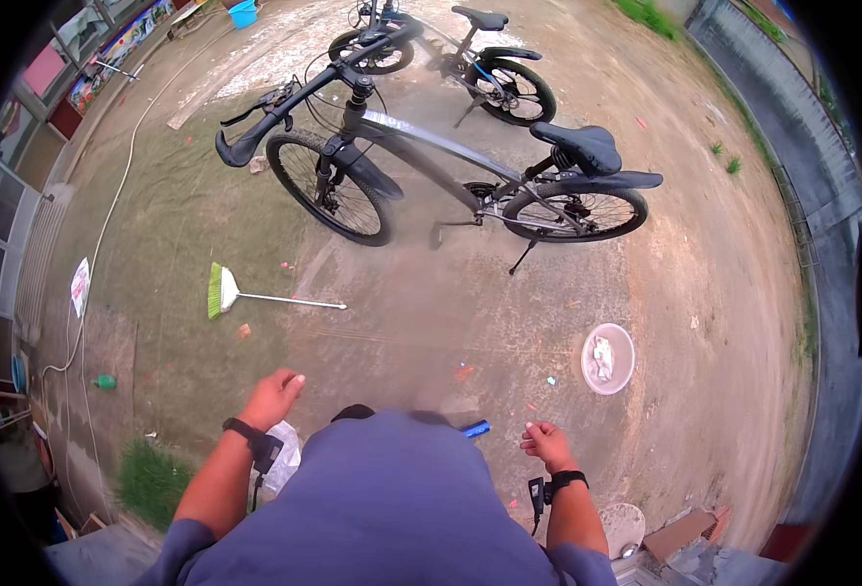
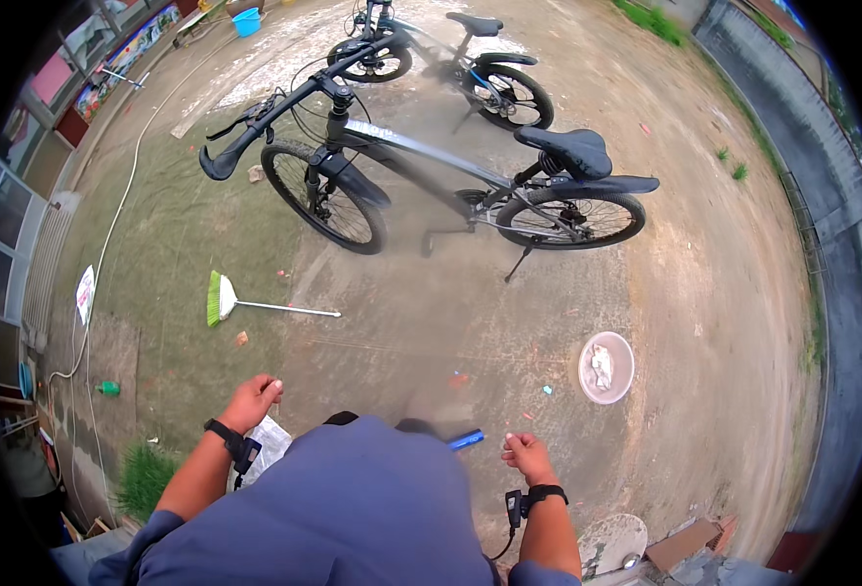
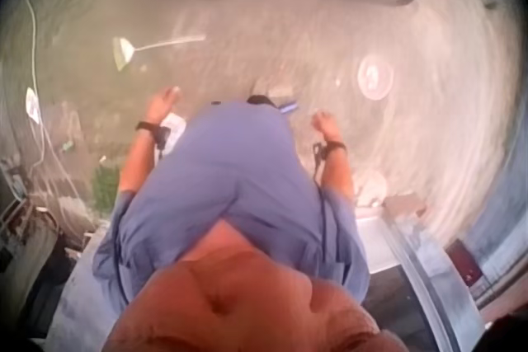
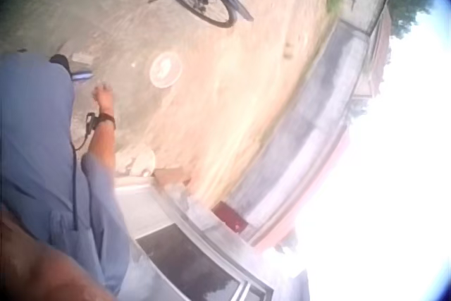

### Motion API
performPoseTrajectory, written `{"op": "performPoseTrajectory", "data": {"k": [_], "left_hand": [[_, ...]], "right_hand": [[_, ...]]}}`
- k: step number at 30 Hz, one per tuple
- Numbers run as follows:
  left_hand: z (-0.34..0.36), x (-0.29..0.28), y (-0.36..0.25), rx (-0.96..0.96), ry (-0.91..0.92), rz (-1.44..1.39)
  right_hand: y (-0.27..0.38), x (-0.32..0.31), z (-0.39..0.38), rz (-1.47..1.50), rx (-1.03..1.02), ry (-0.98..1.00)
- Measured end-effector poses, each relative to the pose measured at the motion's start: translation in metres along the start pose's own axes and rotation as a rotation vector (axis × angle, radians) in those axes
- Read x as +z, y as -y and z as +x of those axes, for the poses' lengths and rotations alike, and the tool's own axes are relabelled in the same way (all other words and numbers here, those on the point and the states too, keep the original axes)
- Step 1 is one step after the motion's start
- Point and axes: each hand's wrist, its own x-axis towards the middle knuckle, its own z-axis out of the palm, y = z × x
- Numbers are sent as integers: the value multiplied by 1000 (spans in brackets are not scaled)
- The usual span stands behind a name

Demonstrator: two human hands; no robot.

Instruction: The person works on the handlebars and braking system of a bicycle by hand and using a screwdriver to tighten or adjust components.

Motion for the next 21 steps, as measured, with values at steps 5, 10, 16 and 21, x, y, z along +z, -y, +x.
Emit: {"op": "performPoseTrajectory", "data": {"k": [5,10,16,21], "left_hand": [[55,42,-148,192,-205,-125],[111,-12,-266,569,-528,28],[214,-78,-332,709,-907,206],[288,-97,-351,604,-979,349]], "right_hand": [[186,-121,32,-124,-271,-108],[340,-129,44,-257,-663,-271],[532,-116,83,-438,-980,-384],[619,-124,143,-851,-1227,-561]]}}
